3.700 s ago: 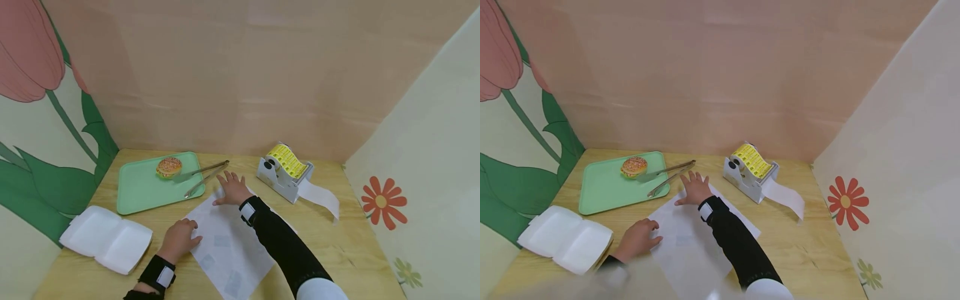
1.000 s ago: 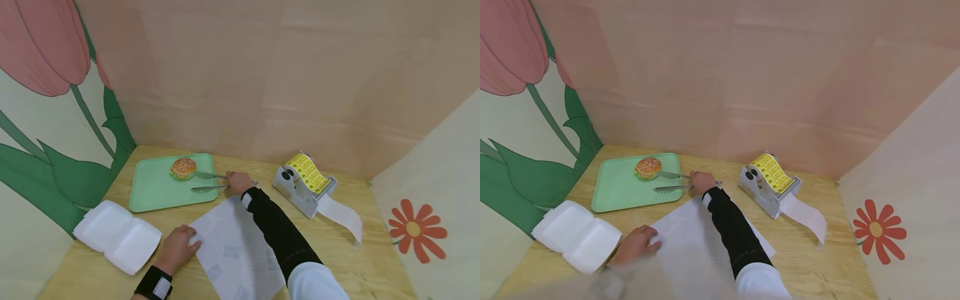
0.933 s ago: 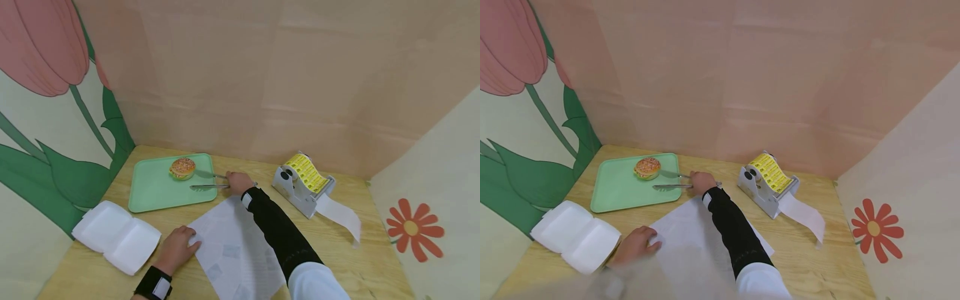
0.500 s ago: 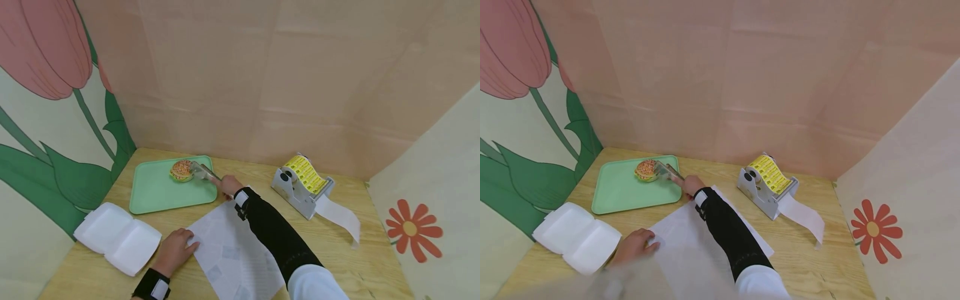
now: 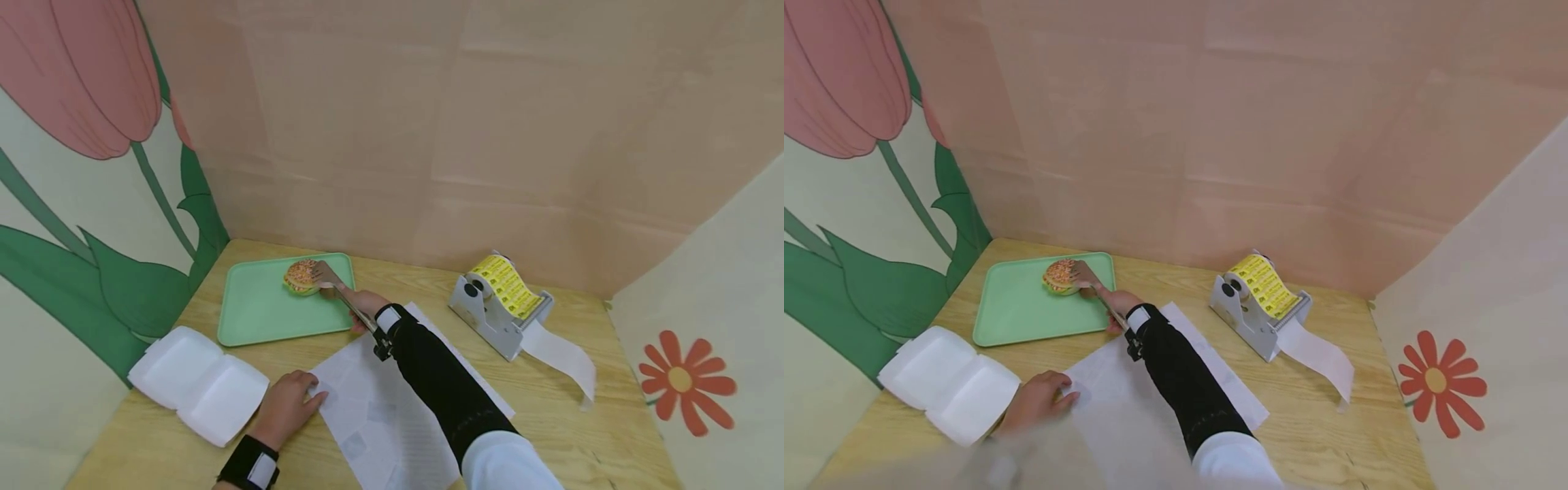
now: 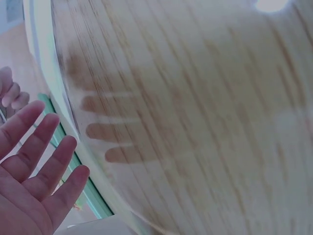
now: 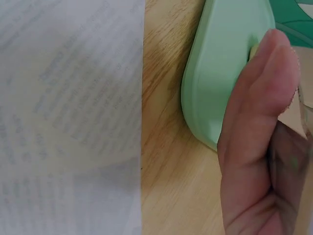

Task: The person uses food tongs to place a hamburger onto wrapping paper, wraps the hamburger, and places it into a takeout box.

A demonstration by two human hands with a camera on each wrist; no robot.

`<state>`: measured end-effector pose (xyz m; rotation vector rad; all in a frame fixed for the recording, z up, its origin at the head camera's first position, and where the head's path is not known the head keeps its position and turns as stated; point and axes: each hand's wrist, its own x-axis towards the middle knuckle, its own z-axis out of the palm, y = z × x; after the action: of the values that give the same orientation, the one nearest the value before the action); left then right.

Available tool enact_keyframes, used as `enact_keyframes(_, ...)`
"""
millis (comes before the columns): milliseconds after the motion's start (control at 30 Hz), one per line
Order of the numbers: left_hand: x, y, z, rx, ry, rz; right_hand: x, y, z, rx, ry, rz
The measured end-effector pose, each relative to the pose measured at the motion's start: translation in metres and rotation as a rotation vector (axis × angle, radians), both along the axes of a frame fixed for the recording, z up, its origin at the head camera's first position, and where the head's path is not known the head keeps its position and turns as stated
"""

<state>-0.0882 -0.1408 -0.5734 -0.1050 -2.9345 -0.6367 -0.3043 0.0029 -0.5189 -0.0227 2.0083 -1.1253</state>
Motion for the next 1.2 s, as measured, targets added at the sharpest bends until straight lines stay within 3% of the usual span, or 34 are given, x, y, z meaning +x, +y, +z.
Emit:
enact_keyframes(300,-0.002,0.000,-0.001,0.004,-0.008,0.003,-0.002,-0.008,0.002,0.036,0.009,-0.036)
enact_keyframes(567,0.000,0.002,0.001,0.023,0.006,0.000,-0.006,-0.010,-0.011,0.092,0.064,-0.053)
enact_keyframes(967,0.001,0.003,0.002,0.009,0.028,0.005,-0.012,-0.011,-0.028,0.166,0.210,-0.003)
enact_keyframes(1200,0.001,0.003,-0.001,0.010,0.047,0.022,-0.010,-0.005,-0.031,0.174,0.224,0.048)
